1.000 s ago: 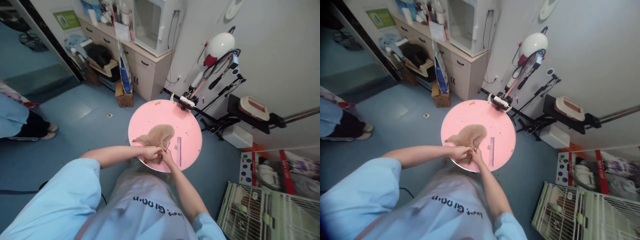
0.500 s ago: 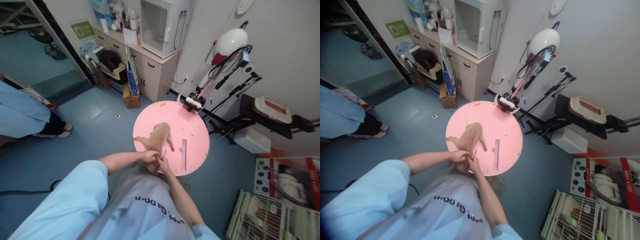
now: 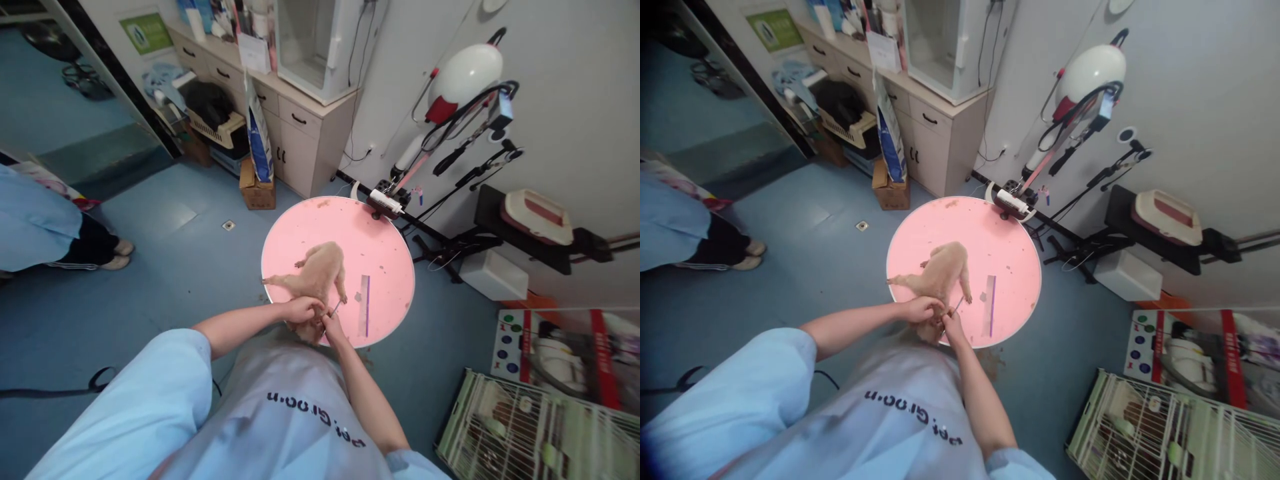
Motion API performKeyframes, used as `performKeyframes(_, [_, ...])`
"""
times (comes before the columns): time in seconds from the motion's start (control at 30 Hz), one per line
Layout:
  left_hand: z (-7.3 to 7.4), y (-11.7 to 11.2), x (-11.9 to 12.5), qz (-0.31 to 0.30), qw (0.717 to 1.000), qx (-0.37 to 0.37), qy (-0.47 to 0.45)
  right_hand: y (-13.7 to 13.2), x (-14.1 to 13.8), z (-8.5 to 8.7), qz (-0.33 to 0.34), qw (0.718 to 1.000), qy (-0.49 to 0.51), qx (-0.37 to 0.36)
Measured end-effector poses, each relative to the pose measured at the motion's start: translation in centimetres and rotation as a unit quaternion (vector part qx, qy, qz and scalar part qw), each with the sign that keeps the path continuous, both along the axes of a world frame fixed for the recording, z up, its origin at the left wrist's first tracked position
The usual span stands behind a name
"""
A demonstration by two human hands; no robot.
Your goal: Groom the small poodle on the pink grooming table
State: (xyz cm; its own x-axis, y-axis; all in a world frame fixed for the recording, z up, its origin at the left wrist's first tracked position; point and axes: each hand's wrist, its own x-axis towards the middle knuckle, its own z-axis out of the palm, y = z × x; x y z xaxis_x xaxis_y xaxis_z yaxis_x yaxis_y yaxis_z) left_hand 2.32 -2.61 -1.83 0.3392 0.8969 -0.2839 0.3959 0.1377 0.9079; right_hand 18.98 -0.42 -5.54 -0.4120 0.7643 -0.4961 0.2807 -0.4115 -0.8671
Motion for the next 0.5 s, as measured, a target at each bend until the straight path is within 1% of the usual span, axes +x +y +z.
performKeyframes(0.1, [1.2,0.0,-0.5,0.004,0.999,0.037,-0.004,0.3,0.2,0.6,0.036,0.999,-0.001,0.002])
performKeyframes(0.27, [2.7,-0.2,-1.0,-0.002,0.999,0.044,-0.013,0.8,0.5,2.1,0.101,0.994,-0.026,0.021])
performKeyframes(0.37, [3.5,0.0,-0.9,-0.025,0.998,0.052,-0.005,0.7,0.5,2.9,0.123,0.991,-0.04,0.036])
performKeyframes(0.5, [4.8,0.3,-0.4,-0.075,0.996,0.048,0.004,0.3,0.8,3.2,0.133,0.988,-0.056,0.059])
